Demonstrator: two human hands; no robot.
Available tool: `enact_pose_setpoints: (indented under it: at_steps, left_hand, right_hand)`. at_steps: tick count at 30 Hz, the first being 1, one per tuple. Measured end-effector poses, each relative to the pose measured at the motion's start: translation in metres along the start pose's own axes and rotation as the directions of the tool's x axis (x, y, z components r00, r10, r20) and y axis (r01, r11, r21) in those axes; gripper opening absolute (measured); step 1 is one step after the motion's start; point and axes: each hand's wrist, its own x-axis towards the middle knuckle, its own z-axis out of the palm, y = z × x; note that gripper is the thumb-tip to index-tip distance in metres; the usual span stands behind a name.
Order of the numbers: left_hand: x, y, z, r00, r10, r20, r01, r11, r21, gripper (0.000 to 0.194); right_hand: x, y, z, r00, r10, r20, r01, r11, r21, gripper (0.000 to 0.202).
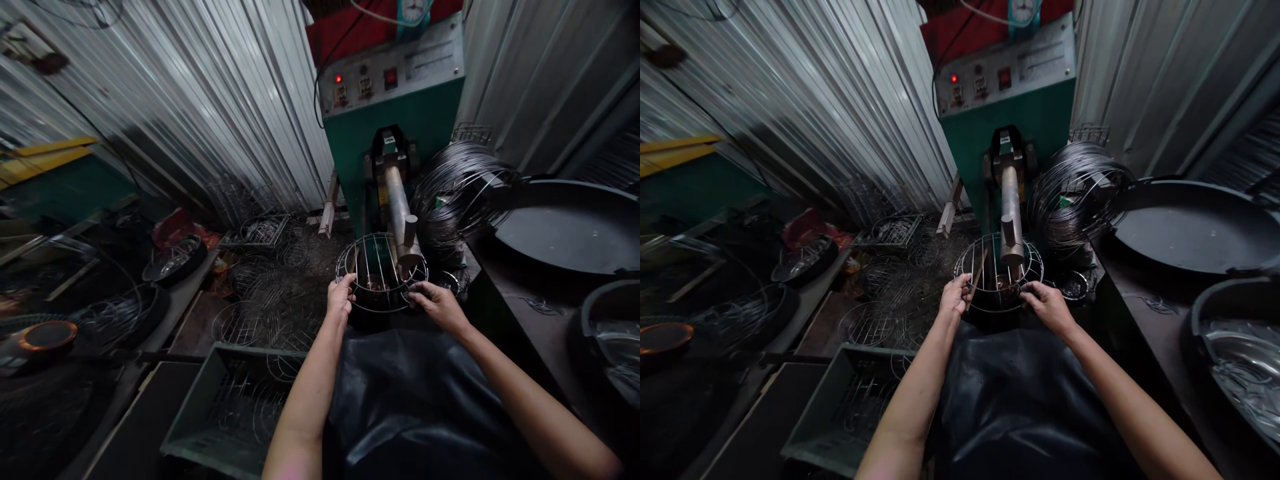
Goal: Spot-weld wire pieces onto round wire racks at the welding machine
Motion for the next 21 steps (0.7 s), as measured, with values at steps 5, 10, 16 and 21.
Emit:
enact_pose_setpoints:
  at_steps: [5,10,16,21]
  left_hand:
    - [0.001,0.002,0.002,1.000,-0.008,0.003,0.008,1.000,-0.005,0.037]
    - [0.002,0.004,0.005,0.999,-0.045,0.000,0.045,0.999,0.017,0.036]
    - [0.003,0.002,0.007,0.998,-0.051,-0.040,0.052,0.998,0.029,0.034]
    - [0.002,0.003,0.008,0.996,-0.076,-0.036,0.077,0.997,0.027,0.033]
  right_hand:
    - [0.001,-0.001,-0.001,1.000,-0.003,-0.009,0.003,1.000,0.003,0.030]
    - [0.005,0.001,-0.001,1.000,0.022,-0.005,-0.022,1.000,0.018,0.027]
    - [0.002,0.000,0.000,0.995,0.093,-0.034,-0.088,0.987,0.137,0.030]
    - [-0.042,0.037,-0.019,0.923,0.312,-0.223,-0.233,0.918,0.320,0.044]
